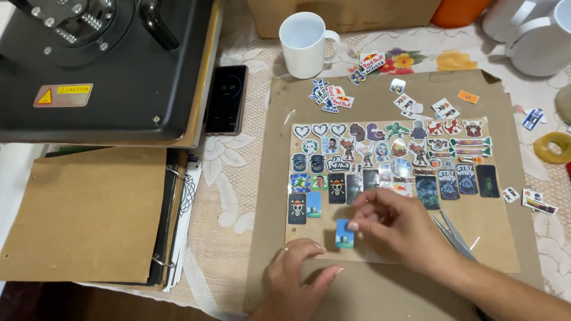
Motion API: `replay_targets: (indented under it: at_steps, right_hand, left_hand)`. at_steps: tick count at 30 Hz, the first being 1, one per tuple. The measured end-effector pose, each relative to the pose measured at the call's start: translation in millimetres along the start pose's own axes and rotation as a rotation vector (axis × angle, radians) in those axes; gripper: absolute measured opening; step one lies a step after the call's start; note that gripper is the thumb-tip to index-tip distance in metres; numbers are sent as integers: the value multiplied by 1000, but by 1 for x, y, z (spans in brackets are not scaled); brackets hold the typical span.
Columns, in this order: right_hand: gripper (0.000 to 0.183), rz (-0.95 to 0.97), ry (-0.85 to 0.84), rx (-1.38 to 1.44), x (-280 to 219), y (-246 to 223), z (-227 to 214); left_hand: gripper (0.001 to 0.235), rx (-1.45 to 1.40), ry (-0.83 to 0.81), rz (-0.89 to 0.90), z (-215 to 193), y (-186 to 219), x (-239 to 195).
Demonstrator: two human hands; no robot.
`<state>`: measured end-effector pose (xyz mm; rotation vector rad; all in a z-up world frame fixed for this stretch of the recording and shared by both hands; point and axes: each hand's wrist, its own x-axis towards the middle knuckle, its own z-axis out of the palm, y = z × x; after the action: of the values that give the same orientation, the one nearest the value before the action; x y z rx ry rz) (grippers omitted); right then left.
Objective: Peeling, cutting, and arranging various small stickers onto a transparent sheet at a workspace.
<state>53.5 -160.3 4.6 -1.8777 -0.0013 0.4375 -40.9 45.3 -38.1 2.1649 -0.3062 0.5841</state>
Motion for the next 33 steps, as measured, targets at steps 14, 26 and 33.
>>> replay_targets:
  at_steps: [14,26,33]
  right_hand:
    - [37,165,-81,-44,40,-2,16]
    - [32,164,-25,-197,37,-10,20]
    - [29,69,-21,-343,35,-6,20]
  left_hand:
    - [86,239,-401,224,9,-10,9]
    - [99,275,-452,232,10,-9,11]
    - [101,330,-455,243,14,-11,7]
